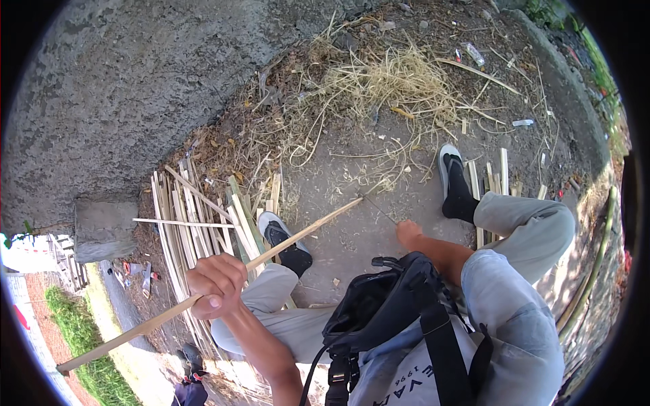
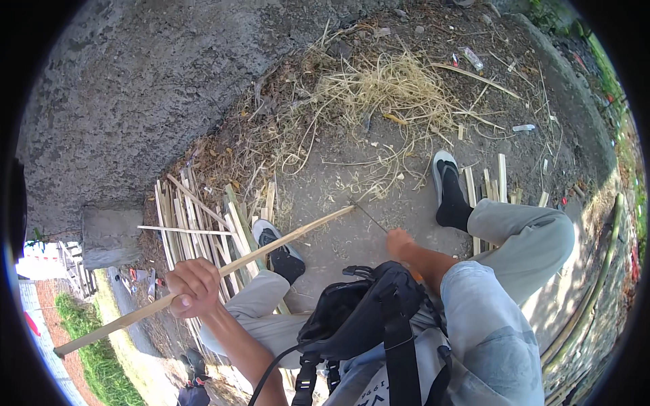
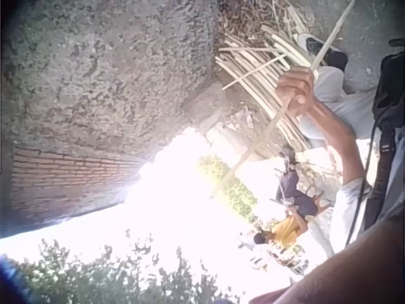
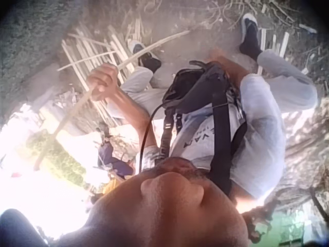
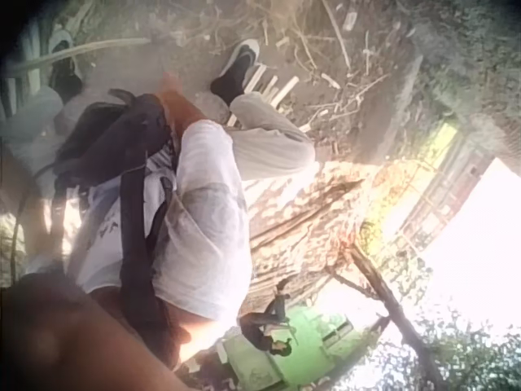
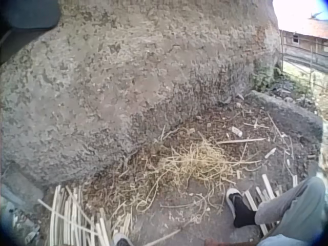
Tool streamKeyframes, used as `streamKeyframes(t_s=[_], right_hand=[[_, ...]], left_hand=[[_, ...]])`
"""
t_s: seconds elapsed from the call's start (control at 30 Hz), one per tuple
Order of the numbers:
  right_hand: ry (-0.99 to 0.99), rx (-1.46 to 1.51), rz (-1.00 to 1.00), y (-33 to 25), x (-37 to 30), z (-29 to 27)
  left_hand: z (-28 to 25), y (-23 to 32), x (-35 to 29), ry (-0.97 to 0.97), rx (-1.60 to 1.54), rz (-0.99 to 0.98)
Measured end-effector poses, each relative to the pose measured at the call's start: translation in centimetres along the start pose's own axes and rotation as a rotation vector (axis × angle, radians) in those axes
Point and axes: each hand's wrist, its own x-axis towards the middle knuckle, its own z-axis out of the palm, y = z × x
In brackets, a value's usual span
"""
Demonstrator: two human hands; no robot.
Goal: The person scrapes, whittles, and smooths bamboo strips using a knife.
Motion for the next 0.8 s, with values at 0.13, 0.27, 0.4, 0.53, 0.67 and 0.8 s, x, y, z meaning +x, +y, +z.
streamKeyframes(t_s=[0.13, 0.27, 0.4, 0.53, 0.67, 0.8], right_hand=[[-0.064, -0.113, 0.054, 3.3, 1.3, 1.1], [-0.056, -0.087, 0.097, 3.3, 2.2, 2.5], [-0.107, -0.091, 0.074, 2.8, 2.0, 1.7], [-0.112, -0.112, 0.059, 2.4, 1.6, -0.3], [-0.090, -0.096, 0.082, 1.8, 1.4, -2.2], [-0.077, -0.098, 0.058, 1.6, 1.2, -2.6]], left_hand=[[-0.3, 0.3, -0.4, 0.072, 0.042, 0.009], [-0.5, 0.4, -1.4, 0.197, 0.082, 0.073], [-2.1, 2.5, -3.3, 0.472, 0.041, 0.188], [-2.6, 5.9, -4.5, 0.589, 0.028, 0.309], [-2.5, 7.3, -5.3, 0.629, 0.028, 0.395], [-2.0, 8.0, -5.9, 0.751, 0.075, 0.491]])
